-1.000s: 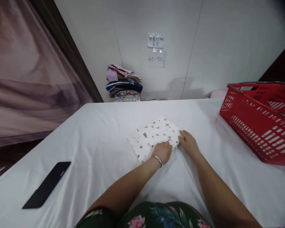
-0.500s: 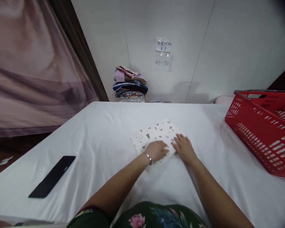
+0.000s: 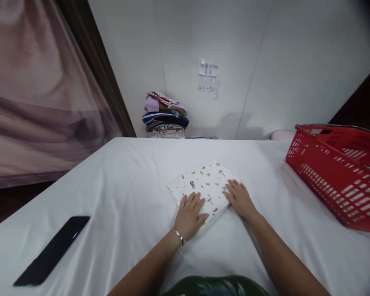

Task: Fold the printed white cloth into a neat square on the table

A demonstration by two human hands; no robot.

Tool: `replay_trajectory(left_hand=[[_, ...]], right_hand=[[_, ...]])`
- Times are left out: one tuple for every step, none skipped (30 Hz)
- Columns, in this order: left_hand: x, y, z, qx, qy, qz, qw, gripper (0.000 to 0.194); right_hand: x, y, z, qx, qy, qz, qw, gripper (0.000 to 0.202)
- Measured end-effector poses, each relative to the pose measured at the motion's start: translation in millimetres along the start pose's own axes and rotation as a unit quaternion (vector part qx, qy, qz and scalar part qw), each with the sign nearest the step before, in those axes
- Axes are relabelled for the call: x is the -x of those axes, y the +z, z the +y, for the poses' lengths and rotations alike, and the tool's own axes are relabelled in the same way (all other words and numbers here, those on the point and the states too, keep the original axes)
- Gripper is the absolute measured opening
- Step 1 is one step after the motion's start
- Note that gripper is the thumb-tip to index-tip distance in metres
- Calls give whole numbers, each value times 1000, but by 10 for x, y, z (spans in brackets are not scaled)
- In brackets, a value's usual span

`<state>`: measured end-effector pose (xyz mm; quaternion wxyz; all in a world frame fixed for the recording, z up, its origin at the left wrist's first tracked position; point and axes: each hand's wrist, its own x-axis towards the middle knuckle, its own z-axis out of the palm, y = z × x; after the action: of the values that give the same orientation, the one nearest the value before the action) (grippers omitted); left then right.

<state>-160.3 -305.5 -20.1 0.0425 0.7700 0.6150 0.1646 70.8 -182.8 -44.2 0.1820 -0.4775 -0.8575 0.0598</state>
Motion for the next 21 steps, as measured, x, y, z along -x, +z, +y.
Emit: replay_trajectory(left_hand=[[-13, -9, -3, 1, -2, 0, 1000, 48], [-20, -18, 0, 2, -5, 1, 1000, 48], [-22, -25, 9, 1, -7, 1, 1000, 49], [-19, -29, 23, -1, -3, 1, 1000, 50], [-12, -27, 43, -1, 6, -1, 1000, 52], [-3, -20, 64, 1, 19, -1, 1000, 53], [6, -8, 86, 4, 34, -2, 999, 54], [15, 8, 106, 8, 47, -3, 999, 53], [22, 25, 121, 12, 57, -5, 998, 52], [28, 41, 130, 14, 61, -6, 998, 51], [32, 56, 133, 14, 62, -6, 998, 50], [36, 67, 131, 14, 62, -5, 998, 50], [39, 74, 126, 13, 62, -4, 998, 51], [41, 79, 119, 14, 62, -1, 998, 51], [44, 80, 113, 14, 61, 1, 998, 51], [47, 80, 109, 15, 61, 1, 998, 51], [50, 79, 109, 18, 61, 0, 998, 52], [53, 76, 113, 21, 61, -2, 998, 52], [55, 74, 119, 25, 61, -5, 998, 52], [57, 70, 129, 29, 60, -8, 998, 52], [59, 67, 139, 34, 57, -10, 998, 53]], right_hand=[[0, -17, -9, -2, 2, -6, 1000, 43], [-8, -42, -19, -5, 5, -13, 1000, 43], [-26, -72, -32, -9, 8, -21, 1000, 44], [-59, -109, -50, -13, 10, -27, 1000, 44], [-109, -149, -76, -17, 10, -30, 999, 46], [-178, -190, -113, -21, 6, -31, 999, 47], [-264, -227, -161, -25, -2, -30, 999, 49], [-366, -258, -221, -27, -16, -29, 999, 51], [-482, -278, -288, -28, -33, -30, 999, 52], [-607, -284, -356, -27, -51, -34, 998, 53], [-736, -274, -420, -21, -68, -39, 997, 54], [-866, -249, -470, -13, -78, -49, 996, 55], [-991, -208, -502, -2, -82, -58, 995, 57], [-1105, -153, -511, 10, -85, -66, 994, 58], [-1206, -86, -497, 23, -83, -71, 994, 60], [-1288, -12, -462, 34, -78, -76, 994, 60], [-1352, 66, -412, 43, -67, -81, 993, 60], [-1397, 144, -353, 49, -52, -88, 994, 59], [-1425, 217, -292, 54, -38, -93, 994, 58], [-1441, 281, -235, 58, -30, -94, 993, 57], [-1448, 331, -184, 61, -27, -93, 993, 56]])
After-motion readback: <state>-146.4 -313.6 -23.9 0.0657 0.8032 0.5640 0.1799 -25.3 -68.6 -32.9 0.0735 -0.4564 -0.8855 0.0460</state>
